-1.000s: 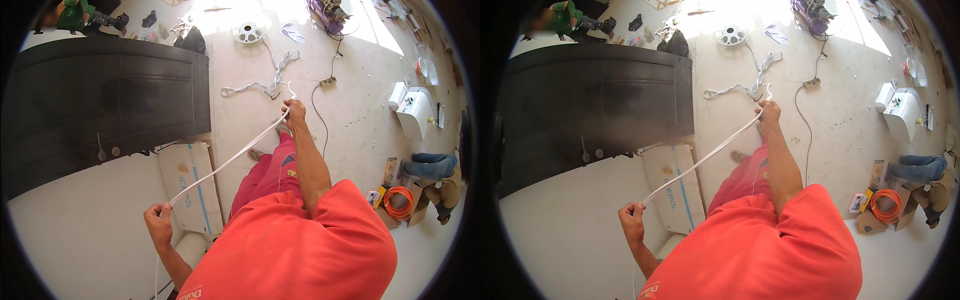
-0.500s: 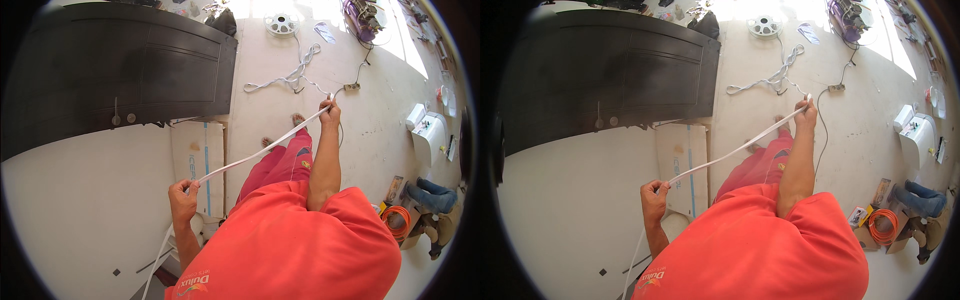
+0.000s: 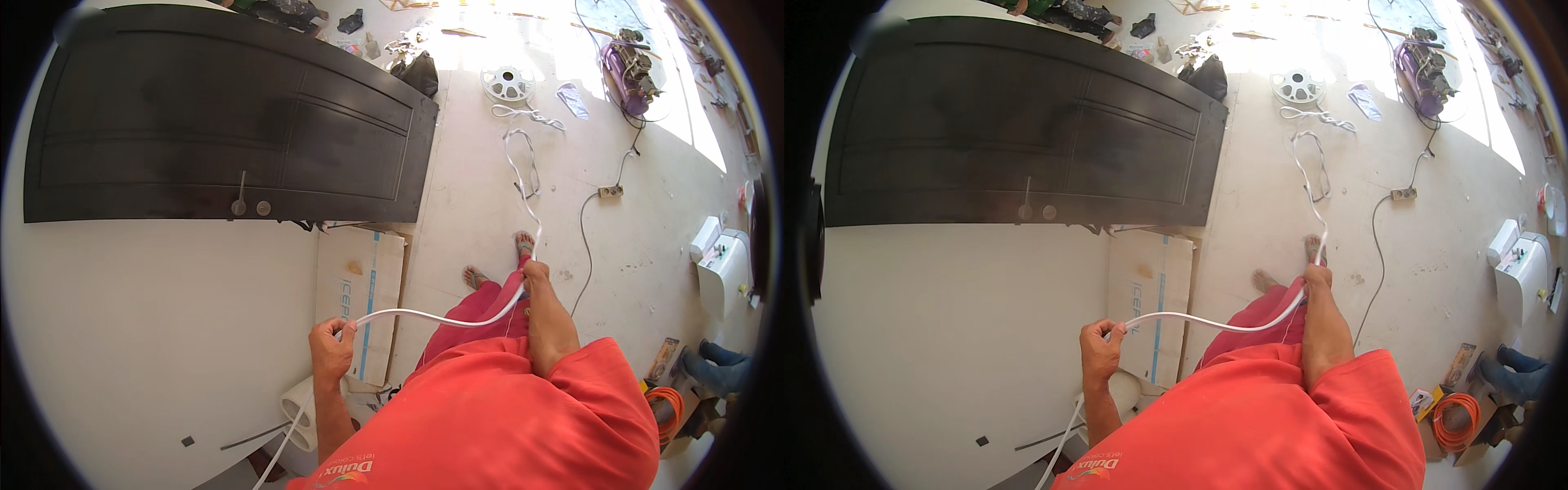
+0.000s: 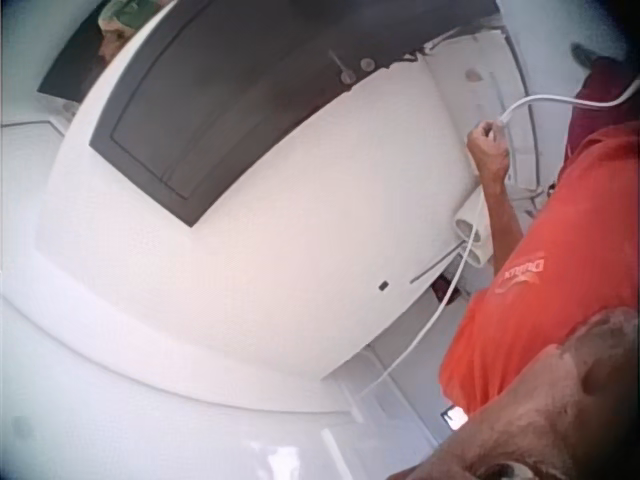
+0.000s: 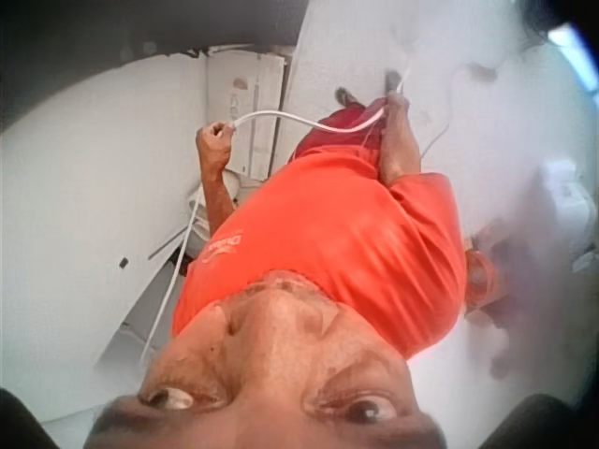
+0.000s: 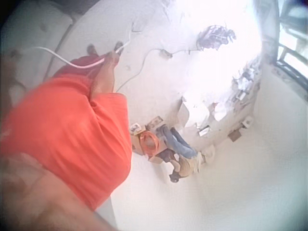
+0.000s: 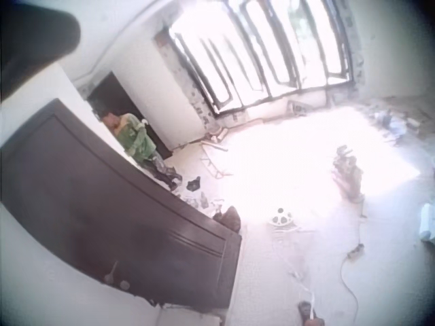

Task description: The person measures a length of white electrical conduit against a wall using a metal ruler, then pulls a long white cable through the conduit. The person walks across the room to feed the cable into the conduit, preparing it for installation.

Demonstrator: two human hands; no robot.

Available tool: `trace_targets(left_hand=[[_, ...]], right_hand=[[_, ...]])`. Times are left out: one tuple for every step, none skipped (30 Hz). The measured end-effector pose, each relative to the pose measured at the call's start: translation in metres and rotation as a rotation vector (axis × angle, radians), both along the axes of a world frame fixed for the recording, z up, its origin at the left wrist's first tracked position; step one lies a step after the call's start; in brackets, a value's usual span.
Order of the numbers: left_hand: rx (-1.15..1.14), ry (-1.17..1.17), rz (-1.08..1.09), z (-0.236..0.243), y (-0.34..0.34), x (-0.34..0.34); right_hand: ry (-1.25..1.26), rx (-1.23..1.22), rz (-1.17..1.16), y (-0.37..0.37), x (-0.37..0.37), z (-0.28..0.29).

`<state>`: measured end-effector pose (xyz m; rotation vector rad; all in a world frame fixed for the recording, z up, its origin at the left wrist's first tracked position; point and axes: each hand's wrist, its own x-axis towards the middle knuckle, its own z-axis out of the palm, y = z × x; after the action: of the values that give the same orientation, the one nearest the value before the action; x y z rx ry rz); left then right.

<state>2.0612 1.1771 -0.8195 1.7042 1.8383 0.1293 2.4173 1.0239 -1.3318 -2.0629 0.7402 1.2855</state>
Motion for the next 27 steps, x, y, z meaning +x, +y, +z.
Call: trace_targets(left_hand=[[-0.014, -0.027, 0.036, -0.006, -0.009, -0.015], [0.016, -0.009, -0.031, -0.016, 0.006, -0.015], [0.020, -0.005, -0.082, -0.019, 0.012, -0.011], [0.018, 0.001, -0.133, -0.021, 0.019, -0.005], [-0.004, -0.008, -0.164, -0.023, 0.018, -0.003], [-0.007, 0.001, -0.143, -0.024, 0.013, 0.000], [-0.032, -0.012, -0.096, -0.021, 0.006, 0.000], [-0.032, -0.001, -0.096, -0.022, 0.008, 0.004], [-0.021, -0.028, -0.098, -0.018, 0.009, 0.006], [-0.001, -0.054, -0.088, -0.016, 0.010, 0.007], [0.008, -0.063, -0.079, -0.015, 0.011, 0.005], [0.020, -0.065, -0.081, -0.013, 0.015, 0.001], [0.021, -0.059, -0.082, -0.009, 0.019, 0.000], [0.024, -0.050, -0.082, -0.005, 0.022, -0.001], [0.037, -0.039, -0.088, -0.003, 0.027, -0.003], [0.042, -0.019, -0.093, -0.001, 0.034, -0.005], [0.049, -0.002, -0.086, 0.003, 0.036, -0.010], [0.055, 0.013, -0.072, 0.008, 0.036, -0.014], [0.058, 0.038, -0.058, 0.010, 0.033, -0.015], [0.072, 0.050, -0.073, 0.008, 0.031, -0.016], [0.087, 0.064, -0.089, 0.003, 0.031, -0.019], [0.106, 0.082, -0.105, 0.001, 0.035, -0.020], [0.073, 0.079, -0.086, 0.005, 0.032, -0.023], [0.042, 0.083, -0.092, 0.004, 0.034, -0.020], [-0.004, 0.080, -0.079, 0.003, 0.030, -0.019], [-0.019, 0.048, -0.096, -0.001, 0.034, -0.013], [-0.031, 0.015, -0.093, -0.005, 0.030, -0.007]], right_hand=[[0.005, -0.233, 0.127, -0.036, 0.044, -0.034], [-0.063, -0.166, -0.183, -0.027, 0.032, -0.006], [-0.167, -0.121, -0.462, -0.031, 0.033, 0.036], [-0.249, -0.169, -0.491, -0.021, 0.035, 0.052], [-0.345, -0.226, -0.488, -0.014, 0.046, 0.077], [-0.436, -0.152, -0.581, 0.004, 0.057, 0.106], [-0.486, -0.045, -0.488, -0.007, 0.088, 0.075], [-0.435, 0.241, -0.750, 0.017, 0.093, 0.123], [-0.367, 0.410, -0.938, 0.037, 0.111, 0.154], [-0.351, 0.626, -0.940, 0.055, 0.129, 0.177], [-0.356, 0.882, -0.917, 0.080, 0.138, 0.222], [-0.358, 1.082, -0.938, 0.110, 0.137, 0.273], [-0.357, 1.328, -0.828, 0.141, 0.125, 0.333], [-0.284, 1.527, -0.661, 0.164, 0.105, 0.384], [-0.216, 1.498, -0.389, 0.179, 0.078, 0.419], [-0.117, 1.495, -0.070, 0.185, 0.053, 0.429], [-0.041, 1.345, 0.186, 0.193, 0.027, 0.400], [0.039, 1.178, 0.439, 0.195, -0.002, 0.342], [0.077, 0.939, 0.463, 0.178, -0.021, 0.280], [0.147, 0.627, 0.330, 0.152, -0.034, 0.215], [0.231, 0.400, -0.063, 0.116, -0.039, 0.172], [0.193, 0.224, -0.276, 0.080, -0.037, 0.146], [0.152, 0.155, -0.346, 0.035, -0.033, 0.109], [0.149, 0.165, -0.554, 0.007, -0.016, 0.116], [0.092, 0.177, -0.592, -0.024, 0.003, 0.098], [0.141, 0.226, -0.644, -0.043, 0.023, 0.097], [0.079, 0.257, -0.604, -0.048, 0.044, 0.103]])
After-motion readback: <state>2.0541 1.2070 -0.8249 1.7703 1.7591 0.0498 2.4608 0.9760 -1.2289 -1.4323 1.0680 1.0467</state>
